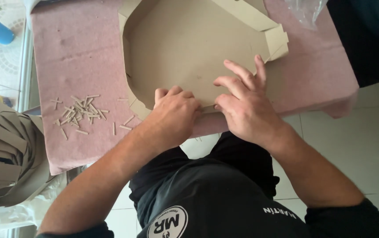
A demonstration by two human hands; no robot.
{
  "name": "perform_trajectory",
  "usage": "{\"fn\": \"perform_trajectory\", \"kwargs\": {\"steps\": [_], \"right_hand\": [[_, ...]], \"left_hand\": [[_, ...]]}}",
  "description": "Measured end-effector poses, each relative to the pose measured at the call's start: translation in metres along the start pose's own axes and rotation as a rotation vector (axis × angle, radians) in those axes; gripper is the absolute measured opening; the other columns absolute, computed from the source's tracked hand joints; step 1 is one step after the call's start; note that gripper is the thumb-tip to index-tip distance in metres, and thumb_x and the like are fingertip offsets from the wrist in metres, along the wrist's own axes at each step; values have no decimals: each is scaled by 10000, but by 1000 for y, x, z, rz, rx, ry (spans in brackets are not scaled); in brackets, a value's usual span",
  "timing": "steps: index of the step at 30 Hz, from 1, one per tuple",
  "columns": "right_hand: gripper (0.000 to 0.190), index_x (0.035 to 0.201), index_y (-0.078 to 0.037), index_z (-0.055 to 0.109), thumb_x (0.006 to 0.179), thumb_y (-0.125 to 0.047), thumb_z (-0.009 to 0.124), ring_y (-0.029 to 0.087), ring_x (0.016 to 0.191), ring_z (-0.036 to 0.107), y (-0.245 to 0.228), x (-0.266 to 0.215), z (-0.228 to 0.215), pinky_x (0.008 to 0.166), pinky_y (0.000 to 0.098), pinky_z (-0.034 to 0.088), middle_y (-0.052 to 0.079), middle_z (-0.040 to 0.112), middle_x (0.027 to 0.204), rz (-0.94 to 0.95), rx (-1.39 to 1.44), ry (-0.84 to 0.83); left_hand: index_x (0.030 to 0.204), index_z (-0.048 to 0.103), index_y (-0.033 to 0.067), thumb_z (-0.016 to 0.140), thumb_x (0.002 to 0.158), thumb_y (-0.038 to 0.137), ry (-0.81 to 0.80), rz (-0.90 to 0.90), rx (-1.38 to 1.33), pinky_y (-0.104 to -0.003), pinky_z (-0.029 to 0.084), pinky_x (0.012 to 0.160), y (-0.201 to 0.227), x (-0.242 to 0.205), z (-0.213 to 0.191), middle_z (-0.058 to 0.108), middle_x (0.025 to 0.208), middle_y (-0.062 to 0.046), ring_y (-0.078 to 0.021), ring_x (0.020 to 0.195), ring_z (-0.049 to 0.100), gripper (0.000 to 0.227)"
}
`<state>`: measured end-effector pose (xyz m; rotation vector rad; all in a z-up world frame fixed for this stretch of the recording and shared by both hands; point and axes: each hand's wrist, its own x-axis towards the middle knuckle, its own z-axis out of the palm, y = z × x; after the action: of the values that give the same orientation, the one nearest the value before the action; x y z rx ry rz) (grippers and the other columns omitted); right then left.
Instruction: The person assembles a flat cardboard piece by folding its edges and inserting small wooden dowels into pre-cut slots to form a three-dimensional structure. They repeatedly lift the piece to check the assembly and place it on a stack of similar items.
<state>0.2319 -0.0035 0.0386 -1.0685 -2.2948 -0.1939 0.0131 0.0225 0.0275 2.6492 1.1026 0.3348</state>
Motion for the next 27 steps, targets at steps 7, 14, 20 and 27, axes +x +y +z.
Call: {"fn": "perform_trajectory", "kwargs": {"steps": [7,14,20,27], "right_hand": [[239,769,-69,623,889,-163,807,386,1338,505,1,9,-6,1136,741,179,101,619,1121,-52,7,15],[195,842,-96,665,882,-188,832,405,1342,513,-8,14,-17,1157,715,128,107,634,1146,-93,34,116],[96,1030,-14,717,955,26,672,422,1340,524,8,-37,-61,1294,589,156,180,659,1238,156,2,227],[185,1169,36,627,989,29,672,417,1276,587,48,-53,-67,1178,580,377,199,634,1275,299,-51,323]], "left_hand": [[801,662,144,652,828,116,2,-43,76,-434,346,799,-1,6,18,604,746,-2,-235,796,595,40],[977,604,143,738,838,233,36,-20,-29,-426,439,785,-20,-2,22,601,782,-2,-254,813,655,213],[794,521,141,572,721,107,163,133,43,-450,382,574,-9,-19,12,565,712,-35,-315,661,558,96],[735,592,133,530,760,175,-261,-239,-93,-471,475,629,-6,10,-25,665,729,-62,-333,701,615,79]]}}
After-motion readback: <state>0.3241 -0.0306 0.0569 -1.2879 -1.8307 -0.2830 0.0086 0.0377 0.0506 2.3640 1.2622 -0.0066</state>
